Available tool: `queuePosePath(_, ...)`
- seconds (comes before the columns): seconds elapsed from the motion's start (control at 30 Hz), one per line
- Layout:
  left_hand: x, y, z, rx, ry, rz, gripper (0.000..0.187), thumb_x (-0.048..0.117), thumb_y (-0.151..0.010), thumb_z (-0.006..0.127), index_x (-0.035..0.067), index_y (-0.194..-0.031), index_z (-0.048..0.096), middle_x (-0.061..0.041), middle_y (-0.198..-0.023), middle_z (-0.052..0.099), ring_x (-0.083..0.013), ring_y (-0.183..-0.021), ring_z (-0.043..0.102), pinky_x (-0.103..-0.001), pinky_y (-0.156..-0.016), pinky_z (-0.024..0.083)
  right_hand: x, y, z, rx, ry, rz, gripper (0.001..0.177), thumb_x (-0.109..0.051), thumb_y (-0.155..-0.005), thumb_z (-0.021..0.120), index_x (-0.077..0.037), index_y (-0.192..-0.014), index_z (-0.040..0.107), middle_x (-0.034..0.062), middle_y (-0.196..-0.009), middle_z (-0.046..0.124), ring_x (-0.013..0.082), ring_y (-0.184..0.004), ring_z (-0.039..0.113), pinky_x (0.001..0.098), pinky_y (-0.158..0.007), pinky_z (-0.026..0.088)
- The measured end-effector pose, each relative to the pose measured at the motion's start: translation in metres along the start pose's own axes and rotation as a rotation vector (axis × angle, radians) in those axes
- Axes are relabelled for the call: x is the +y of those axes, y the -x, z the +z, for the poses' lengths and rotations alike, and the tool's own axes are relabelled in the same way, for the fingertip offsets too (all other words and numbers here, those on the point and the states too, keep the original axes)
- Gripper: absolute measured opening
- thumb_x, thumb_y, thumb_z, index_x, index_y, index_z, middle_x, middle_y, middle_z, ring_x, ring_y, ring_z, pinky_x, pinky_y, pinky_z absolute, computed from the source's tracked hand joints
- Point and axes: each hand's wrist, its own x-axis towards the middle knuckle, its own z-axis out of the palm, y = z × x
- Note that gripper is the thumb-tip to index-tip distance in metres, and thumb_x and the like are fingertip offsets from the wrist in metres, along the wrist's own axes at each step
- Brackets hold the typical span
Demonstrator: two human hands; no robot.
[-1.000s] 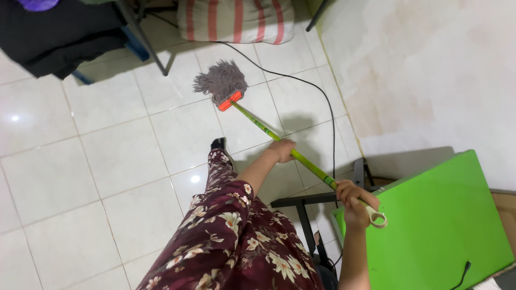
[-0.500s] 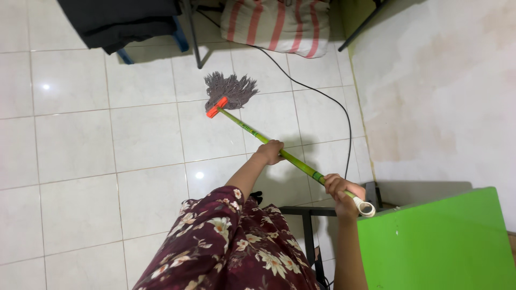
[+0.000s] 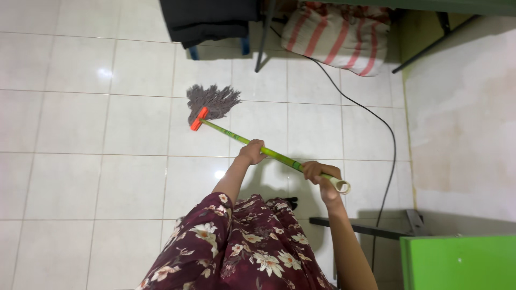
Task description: The person mops a tiled floor using a grey string mop with a green handle. They move the mop back and forth across the floor, cleaning around a row of shoes, a green table, and a black bucket.
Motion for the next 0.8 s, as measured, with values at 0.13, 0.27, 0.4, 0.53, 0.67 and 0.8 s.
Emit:
queuePosePath(0.13,-0.059,0.04,-0.017,0.024,-0.015,-0.101,0.038,0.04,-0.088,0.072,0.013,-0.114,0.061,-0.006,-0.129,0.06,-0.0266,-0.13,0.052,-0.045,-0.103,0.049,0.011,-0.001,0.057,-0.052,-0.052,0.067,0.016,-0.016,-0.075,0.048,-0.008,-0.063,0.043,0.007,-0.065,0.048,0.0248,-0.074,0.055,0.0513,-0.104,0.052)
queuePosePath(0.27,-0.088,0.078,-0.029,-0.01,-0.06,-0.166,0.047,0.044,-0.091,0.067,0.016,-0.127,0.055,-0.008,-0.138,0.053,-0.0267,-0.132,0.05,-0.045,-0.103,0.05,0.023,0.003,0.098,-0.051,-0.069,0.115,0.016,-0.014,-0.076,0.048,-0.008,-0.062,0.043,0.0075,-0.064,0.047,0.0255,-0.075,0.057,0.0534,-0.108,0.051)
queuePosePath(0.4,-0.096,0.11,-0.029,-0.023,-0.071,-0.163,0.047,0.043,-0.093,0.064,0.018,-0.131,0.05,-0.007,-0.143,0.049,-0.0269,-0.141,0.044,-0.048,-0.106,0.048,0.012,0.026,0.121,-0.105,-0.026,0.076,0.018,-0.015,-0.08,0.048,-0.007,-0.065,0.044,0.0065,-0.067,0.048,0.0239,-0.078,0.057,0.0515,-0.107,0.051)
queuePosePath(0.53,-0.085,0.128,-0.023,-0.086,-0.095,-0.236,0.042,0.043,-0.098,0.061,0.022,-0.131,0.046,-0.002,-0.154,0.039,-0.0461,-0.152,0.019,-0.055,-0.111,0.043,-0.003,0.043,0.13,-0.12,-0.005,0.082,0.016,-0.014,-0.079,0.049,-0.004,-0.066,0.047,0.0074,-0.068,0.049,0.0246,-0.079,0.057,0.0513,-0.108,0.049)
queuePosePath(0.67,-0.064,0.13,-0.01,-0.076,0.085,-0.277,0.045,0.038,-0.097,0.061,0.027,-0.135,0.04,-0.001,-0.16,0.03,-0.0514,-0.152,0.018,-0.056,-0.115,0.039,-0.021,0.055,0.118,-0.095,0.024,0.074,0.014,-0.01,-0.078,0.047,-0.003,-0.066,0.046,0.0078,-0.068,0.049,0.0244,-0.079,0.057,0.0508,-0.108,0.05)
queuePosePath(0.8,-0.026,0.119,0.015,-0.088,0.145,-0.214,0.045,0.034,-0.098,0.061,0.028,-0.136,0.038,-0.002,-0.161,0.027,-0.052,-0.152,0.015,-0.056,-0.117,0.037,-0.045,0.075,0.089,-0.035,0.056,0.067,0.012,-0.006,-0.077,0.045,-0.003,-0.065,0.046,0.0078,-0.068,0.049,0.0238,-0.078,0.057,0.0505,-0.109,0.051)
